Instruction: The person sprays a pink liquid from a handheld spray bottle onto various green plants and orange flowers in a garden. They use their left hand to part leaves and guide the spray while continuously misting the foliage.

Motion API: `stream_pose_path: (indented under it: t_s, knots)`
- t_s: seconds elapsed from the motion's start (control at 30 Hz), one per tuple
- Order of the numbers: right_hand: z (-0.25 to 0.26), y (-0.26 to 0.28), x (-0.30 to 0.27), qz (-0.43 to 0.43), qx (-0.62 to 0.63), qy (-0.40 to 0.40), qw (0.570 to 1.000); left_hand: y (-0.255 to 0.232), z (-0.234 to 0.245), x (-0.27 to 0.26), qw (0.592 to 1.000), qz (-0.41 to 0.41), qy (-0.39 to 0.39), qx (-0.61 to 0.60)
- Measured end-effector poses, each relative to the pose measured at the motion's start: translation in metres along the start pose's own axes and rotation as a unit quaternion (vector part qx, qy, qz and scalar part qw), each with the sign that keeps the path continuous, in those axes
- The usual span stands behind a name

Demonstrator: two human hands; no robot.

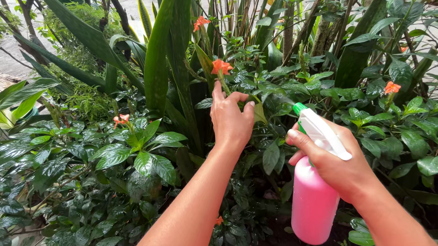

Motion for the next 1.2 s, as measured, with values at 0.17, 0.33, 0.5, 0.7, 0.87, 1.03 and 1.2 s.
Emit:
stream_pose_path:
  t_s: [0.17,0.33,0.5,0.7,0.87,1.03,1.2]
  knots:
    - [-0.005,0.001,-0.005,0.002,-0.017,0.002,1.000,0.006,0.008,0.006,0.999,0.003,-0.010,0.033]
    - [-0.007,0.011,-0.014,0.039,-0.021,0.002,0.999,0.010,0.010,0.001,0.998,0.031,0.019,0.044]
    - [-0.009,0.020,-0.018,0.047,-0.001,-0.030,0.998,-0.001,0.014,-0.005,1.000,-0.013,-0.027,-0.010]
    - [-0.004,0.018,-0.023,0.047,0.022,-0.083,0.995,-0.012,0.013,-0.010,0.999,0.003,-0.021,-0.032]
    - [-0.001,0.030,-0.020,0.088,0.033,-0.079,0.992,-0.032,0.012,-0.009,0.998,-0.048,-0.017,-0.032]
    - [0.000,0.039,-0.020,0.097,0.053,-0.076,0.991,-0.052,0.012,-0.007,0.986,-0.152,-0.063,0.013]
    - [0.002,0.037,-0.019,0.099,0.040,-0.070,0.992,-0.054,0.005,-0.003,0.985,-0.159,-0.059,0.029]
Point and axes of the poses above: each hand's wrist, its own x-axis towards the middle knuckle, its own z-axis out of the back of the hand, y = z × x, the point moved 5 cm from there along x, towards the middle knuckle, and after that the axes turned 3 degrees about -y, right-handed, at the moved point
